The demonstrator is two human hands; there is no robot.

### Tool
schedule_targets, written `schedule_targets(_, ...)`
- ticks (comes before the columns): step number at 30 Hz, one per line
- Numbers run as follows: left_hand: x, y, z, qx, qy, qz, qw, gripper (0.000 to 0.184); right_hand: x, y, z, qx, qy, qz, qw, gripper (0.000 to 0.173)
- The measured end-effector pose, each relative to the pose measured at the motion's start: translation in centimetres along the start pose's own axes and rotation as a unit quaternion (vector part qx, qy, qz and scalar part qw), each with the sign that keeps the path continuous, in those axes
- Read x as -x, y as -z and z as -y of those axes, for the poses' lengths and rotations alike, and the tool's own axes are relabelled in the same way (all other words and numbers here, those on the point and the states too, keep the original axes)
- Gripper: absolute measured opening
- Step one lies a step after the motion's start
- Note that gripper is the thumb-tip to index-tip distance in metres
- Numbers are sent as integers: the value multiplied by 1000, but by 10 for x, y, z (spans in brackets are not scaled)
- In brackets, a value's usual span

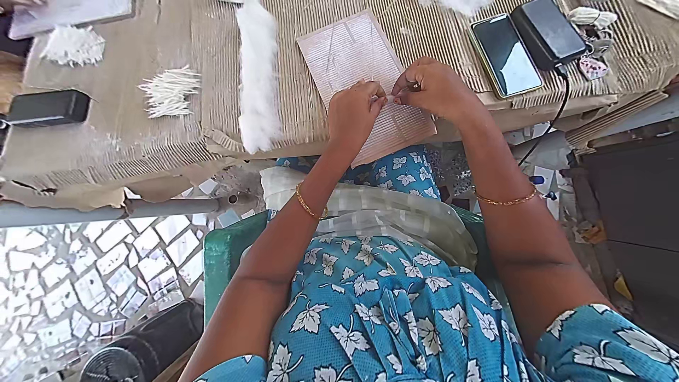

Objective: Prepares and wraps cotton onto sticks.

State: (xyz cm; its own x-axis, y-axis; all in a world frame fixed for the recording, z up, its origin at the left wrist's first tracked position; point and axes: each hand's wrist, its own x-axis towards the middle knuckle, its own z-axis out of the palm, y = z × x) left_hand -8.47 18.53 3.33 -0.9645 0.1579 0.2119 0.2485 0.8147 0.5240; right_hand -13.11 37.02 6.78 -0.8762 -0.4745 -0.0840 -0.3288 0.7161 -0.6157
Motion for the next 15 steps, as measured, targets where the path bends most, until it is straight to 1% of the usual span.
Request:
schedule_targets(3,0,0,-1,0,3,3,1000,24,-1,-6,0,10,-4,-23,1000,14)
schedule_targets(11,0,0,-1,-9,6,7,1000,24,-2,-6,-2,9,-15,-35,999,13)
schedule_targets(13,1,0,0,10,6,3,1000,26,-1,-4,-2,5,-16,-30,999,14)
schedule_targets(15,1,2,5,57,11,-1,998,32,0,0,-3,-13,-20,-26,999,17)
